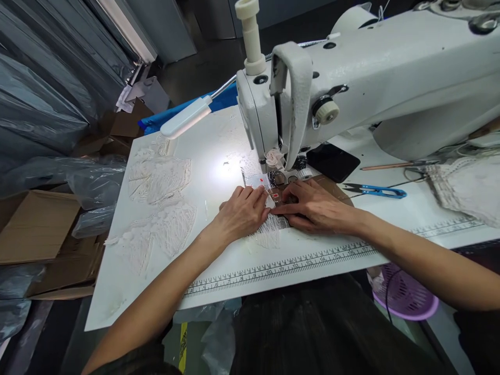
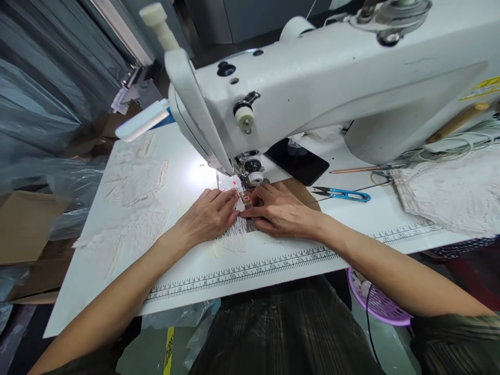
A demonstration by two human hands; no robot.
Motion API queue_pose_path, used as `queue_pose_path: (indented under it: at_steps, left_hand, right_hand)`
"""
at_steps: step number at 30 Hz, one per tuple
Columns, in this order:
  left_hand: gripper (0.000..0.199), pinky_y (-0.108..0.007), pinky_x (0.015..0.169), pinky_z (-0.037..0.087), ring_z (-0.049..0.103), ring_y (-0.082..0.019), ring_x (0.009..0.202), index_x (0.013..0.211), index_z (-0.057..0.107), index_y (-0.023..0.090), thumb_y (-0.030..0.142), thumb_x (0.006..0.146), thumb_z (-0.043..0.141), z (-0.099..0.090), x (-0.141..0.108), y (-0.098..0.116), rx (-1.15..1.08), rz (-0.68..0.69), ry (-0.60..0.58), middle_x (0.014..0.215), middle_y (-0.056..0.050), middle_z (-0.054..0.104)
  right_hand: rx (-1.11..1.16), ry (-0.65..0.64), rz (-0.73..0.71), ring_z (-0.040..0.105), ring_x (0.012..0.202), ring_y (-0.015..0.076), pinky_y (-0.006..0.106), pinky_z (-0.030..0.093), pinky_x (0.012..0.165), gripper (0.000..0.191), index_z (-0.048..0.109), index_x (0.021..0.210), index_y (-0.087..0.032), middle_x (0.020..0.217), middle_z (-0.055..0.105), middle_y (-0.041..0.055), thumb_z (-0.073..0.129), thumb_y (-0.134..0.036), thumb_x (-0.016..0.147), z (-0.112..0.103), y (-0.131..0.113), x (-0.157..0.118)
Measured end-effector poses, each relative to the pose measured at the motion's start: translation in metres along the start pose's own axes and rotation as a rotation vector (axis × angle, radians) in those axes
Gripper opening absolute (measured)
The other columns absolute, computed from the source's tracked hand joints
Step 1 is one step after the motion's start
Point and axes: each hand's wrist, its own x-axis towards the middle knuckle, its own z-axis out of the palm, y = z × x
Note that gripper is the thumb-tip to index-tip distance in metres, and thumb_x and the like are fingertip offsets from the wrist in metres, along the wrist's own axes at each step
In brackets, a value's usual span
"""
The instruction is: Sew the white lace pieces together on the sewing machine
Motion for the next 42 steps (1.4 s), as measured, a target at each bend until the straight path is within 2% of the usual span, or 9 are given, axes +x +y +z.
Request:
queue_pose_path:
  at_steps: [9, 15, 22, 29, 35, 42]
  left_hand:
    - [0.04, -0.044, 0.082, 0.042, 0.057, -0.03, 0.1, 0.129, 0.056, 0.007, 0.03, 0.102, 0.037, 0.002, -0.004, 0.006, 0.016, -0.068, -0.045, 0.137, -0.021, 0.058]
    - [0.037, -0.048, 0.091, 0.037, 0.055, -0.031, 0.105, 0.129, 0.058, 0.014, 0.03, 0.101, 0.04, -0.001, 0.004, 0.002, -0.074, -0.105, -0.006, 0.139, -0.015, 0.058]
    - [0.04, -0.048, 0.095, 0.035, 0.053, -0.03, 0.109, 0.132, 0.057, 0.016, 0.033, 0.099, 0.041, 0.004, 0.01, -0.009, -0.204, -0.107, 0.044, 0.143, -0.013, 0.057]
    - [0.041, -0.051, 0.1, 0.027, 0.053, -0.032, 0.115, 0.132, 0.056, 0.015, 0.031, 0.099, 0.039, 0.012, 0.006, -0.012, -0.199, -0.112, 0.076, 0.144, -0.013, 0.056]
    - [0.041, -0.049, 0.098, 0.028, 0.054, -0.032, 0.115, 0.13, 0.058, 0.014, 0.032, 0.098, 0.04, 0.014, 0.01, -0.013, -0.233, -0.115, 0.087, 0.143, -0.014, 0.057]
    - [0.036, -0.051, 0.099, 0.029, 0.057, -0.03, 0.114, 0.128, 0.059, 0.016, 0.029, 0.098, 0.044, 0.018, 0.009, -0.011, -0.193, -0.11, 0.168, 0.14, -0.013, 0.06]
  right_hand:
    - [-0.012, 0.009, -0.005, 0.052, 0.099, 0.028, 0.046, 0.041, 0.087, 0.031, 0.071, 0.122, -0.031, 0.106, 0.06, 0.0109, 0.053, -0.03, 0.095, 0.0, -0.001, 0.0]
    - [-0.039, 0.028, -0.012, 0.051, 0.099, 0.0281, 0.046, 0.041, 0.087, 0.033, 0.07, 0.124, -0.027, 0.108, 0.06, 0.0127, 0.052, -0.029, 0.096, 0.004, 0.003, 0.0]
    - [-0.028, 0.038, 0.029, 0.051, 0.101, 0.0279, 0.045, 0.041, 0.087, 0.036, 0.065, 0.131, -0.027, 0.112, 0.059, 0.0128, 0.05, -0.03, 0.097, 0.007, 0.007, -0.003]
    - [-0.026, 0.016, 0.08, 0.05, 0.101, 0.0285, 0.045, 0.039, 0.087, 0.034, 0.067, 0.128, -0.026, 0.109, 0.059, 0.0132, 0.05, -0.033, 0.099, 0.006, 0.005, 0.0]
    - [-0.014, 0.015, 0.097, 0.051, 0.103, 0.0285, 0.044, 0.04, 0.088, 0.033, 0.069, 0.126, -0.026, 0.11, 0.06, 0.0132, 0.049, -0.032, 0.1, 0.005, 0.004, 0.001]
    - [0.008, 0.063, 0.076, 0.053, 0.101, 0.0277, 0.045, 0.042, 0.088, 0.032, 0.07, 0.123, -0.026, 0.109, 0.06, 0.0128, 0.051, -0.032, 0.099, 0.009, 0.008, -0.001]
